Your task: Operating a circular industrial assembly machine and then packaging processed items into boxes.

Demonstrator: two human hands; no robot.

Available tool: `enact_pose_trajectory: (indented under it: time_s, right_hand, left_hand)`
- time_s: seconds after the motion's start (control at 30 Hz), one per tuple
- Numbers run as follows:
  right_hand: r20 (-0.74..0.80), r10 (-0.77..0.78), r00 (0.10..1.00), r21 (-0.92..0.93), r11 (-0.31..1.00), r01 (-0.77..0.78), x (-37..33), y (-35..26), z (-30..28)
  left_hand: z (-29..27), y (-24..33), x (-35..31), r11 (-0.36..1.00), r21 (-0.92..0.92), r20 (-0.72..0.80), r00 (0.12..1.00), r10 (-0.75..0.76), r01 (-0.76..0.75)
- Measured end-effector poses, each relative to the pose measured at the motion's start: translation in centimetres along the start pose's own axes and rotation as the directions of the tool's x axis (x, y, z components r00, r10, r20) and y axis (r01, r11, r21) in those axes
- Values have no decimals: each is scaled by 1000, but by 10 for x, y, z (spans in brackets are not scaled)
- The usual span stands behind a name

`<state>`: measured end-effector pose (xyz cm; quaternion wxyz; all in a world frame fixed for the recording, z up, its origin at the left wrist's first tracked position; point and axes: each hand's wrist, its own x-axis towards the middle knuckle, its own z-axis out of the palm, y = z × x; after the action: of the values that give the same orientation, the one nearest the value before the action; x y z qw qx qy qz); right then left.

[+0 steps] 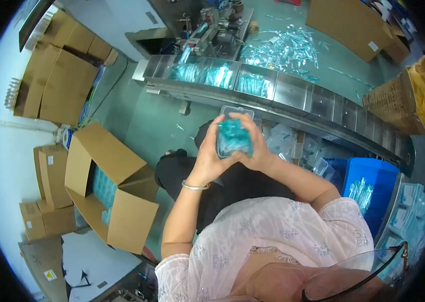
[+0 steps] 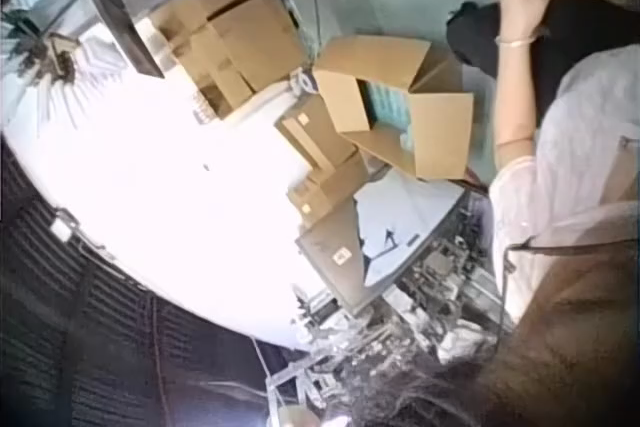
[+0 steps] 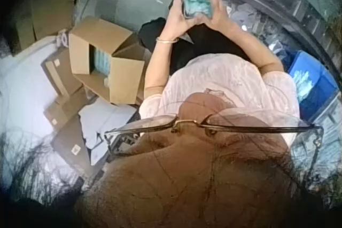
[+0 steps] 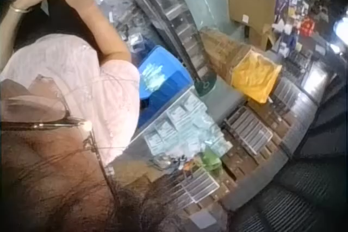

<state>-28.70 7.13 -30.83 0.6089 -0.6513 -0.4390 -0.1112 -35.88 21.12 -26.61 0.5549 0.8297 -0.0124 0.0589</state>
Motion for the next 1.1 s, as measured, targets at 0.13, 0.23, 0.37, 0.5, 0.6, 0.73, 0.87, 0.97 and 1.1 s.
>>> enact_pose_trajectory:
  time_s: [0.13,0.23,0.37,0.5,0.6,0.73,0.87,0.97,1.1]
  right_hand:
    - [332,139,933,-375,927,-4,18,-20,-21]
    - [244,13,970,-286,957,59,28,-43,-28]
    - [655,101,749,-420,873,249,43,-59,-18]
    - [350,-208,913,-240,923,302,53,-66,-17]
    - [600,54,798,-373,902,219,53,-68,-12]
    - [328,-235,915,-221,922,317,47,-56,-7]
    - [183,-147,972,-253,948,191,46,-38,5]
    - [390,-38,920,-337,924,181,48,-28,9]
    - [313,-133,940,-203,958,203,51,-28,1]
  left_hand:
    - [-4,-13,-13,990,-137,-112,994,-4,-11]
    - [-6,-15,-16,995,-12,-149,984,98,-101]
    - [-5,-11,-19,966,231,-245,953,176,-119]
    - [-4,-11,-26,961,214,-255,939,230,-177]
    - [-3,-15,-29,980,197,-222,973,65,-21]
    - [-5,-15,-34,982,167,-210,970,126,-92]
    - [-2,-14,-34,985,170,-202,977,69,-35]
    - [-1,-14,-32,975,207,-181,976,123,-84]
    - [0,-17,-34,997,77,-213,977,10,7]
